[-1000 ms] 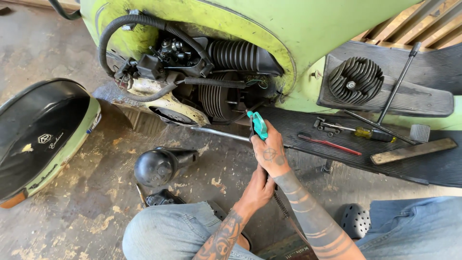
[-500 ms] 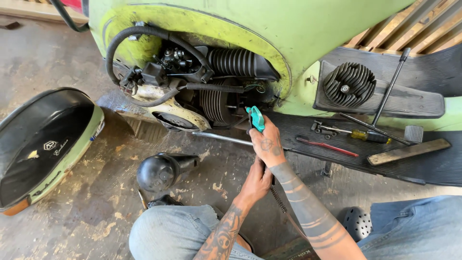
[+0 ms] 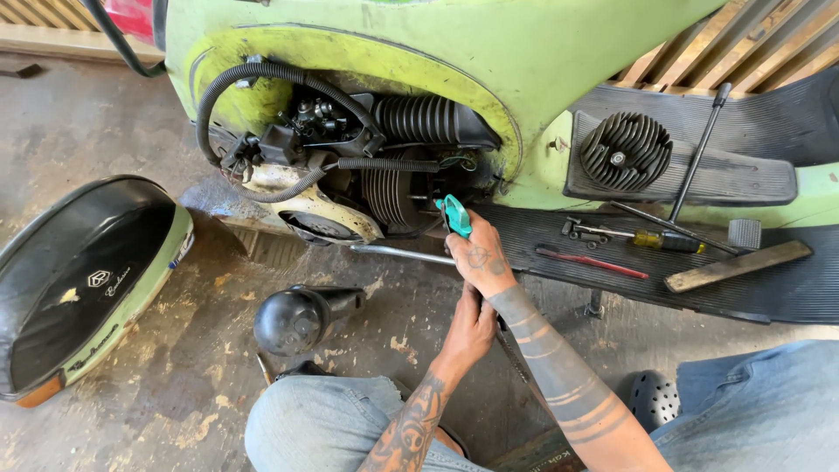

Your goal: Disassembling and cleaning engine components of a vintage scooter using a screwdriver and air gun

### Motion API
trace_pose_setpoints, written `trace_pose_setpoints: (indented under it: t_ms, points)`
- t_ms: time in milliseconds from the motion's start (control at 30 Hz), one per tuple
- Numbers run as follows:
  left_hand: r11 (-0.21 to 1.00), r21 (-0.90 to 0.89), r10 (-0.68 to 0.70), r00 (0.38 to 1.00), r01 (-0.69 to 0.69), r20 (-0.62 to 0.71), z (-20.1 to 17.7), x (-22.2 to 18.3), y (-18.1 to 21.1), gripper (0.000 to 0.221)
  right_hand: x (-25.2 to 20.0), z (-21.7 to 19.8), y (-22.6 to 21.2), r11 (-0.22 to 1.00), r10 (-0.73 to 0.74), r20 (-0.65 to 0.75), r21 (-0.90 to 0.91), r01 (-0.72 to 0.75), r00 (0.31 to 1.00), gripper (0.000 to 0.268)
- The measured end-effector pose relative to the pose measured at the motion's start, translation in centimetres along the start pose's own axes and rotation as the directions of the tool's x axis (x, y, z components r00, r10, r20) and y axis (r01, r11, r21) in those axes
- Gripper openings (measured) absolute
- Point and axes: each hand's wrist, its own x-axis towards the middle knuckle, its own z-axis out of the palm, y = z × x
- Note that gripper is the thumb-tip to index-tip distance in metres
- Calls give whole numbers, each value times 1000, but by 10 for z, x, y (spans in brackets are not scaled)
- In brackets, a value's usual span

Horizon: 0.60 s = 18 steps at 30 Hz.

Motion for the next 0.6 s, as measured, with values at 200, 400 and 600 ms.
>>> trace_pose_setpoints:
  t_ms: [200,400,600]
  points:
    - [973,146,-192,977,177,90,-21,2,72,45,5,-7,7,1000,-10,41,-13,10,999,30]
    - [858,487,-71,978,161,-198,-108,36,96,30,34,-8,36,996,-61,-9,68,61,998,14]
    - [778,628,196,944,15,-265,-130,50,55,27,10,-30,-24,992,-94,-13,78,95,995,20]
